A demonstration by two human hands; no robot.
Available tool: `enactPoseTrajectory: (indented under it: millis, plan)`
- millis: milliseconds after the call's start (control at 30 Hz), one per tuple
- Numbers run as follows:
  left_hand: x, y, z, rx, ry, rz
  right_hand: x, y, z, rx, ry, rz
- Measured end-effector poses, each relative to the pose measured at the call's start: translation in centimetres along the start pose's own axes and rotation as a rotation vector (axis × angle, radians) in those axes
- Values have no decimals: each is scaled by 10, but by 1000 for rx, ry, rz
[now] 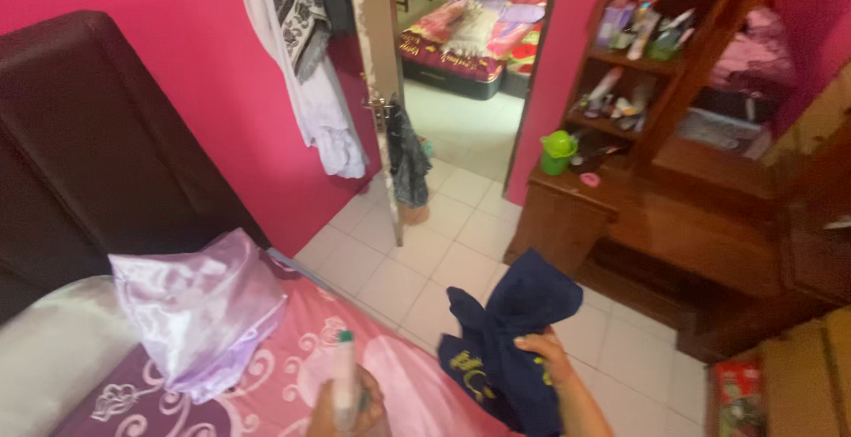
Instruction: The person walks into a bedroom holding a spray bottle and a cloth. They approach a window with horizontal glass slats and proceed to spray and wipe the glass surfaces to clean them.
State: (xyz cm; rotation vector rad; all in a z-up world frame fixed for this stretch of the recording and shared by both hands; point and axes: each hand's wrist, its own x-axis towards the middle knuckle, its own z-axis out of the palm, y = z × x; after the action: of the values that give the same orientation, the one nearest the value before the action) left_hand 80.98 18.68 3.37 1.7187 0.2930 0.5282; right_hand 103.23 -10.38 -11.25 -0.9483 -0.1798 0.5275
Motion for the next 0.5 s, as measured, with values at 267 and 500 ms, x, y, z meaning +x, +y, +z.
enactPoseTrajectory:
  millis: [267,500]
  plan:
    - [30,-117,2,18,-89,-165,35,3,68,-14,-63,266]
    - [4,-179,-22,51,-63,-186,66,35,85,55,-129,419]
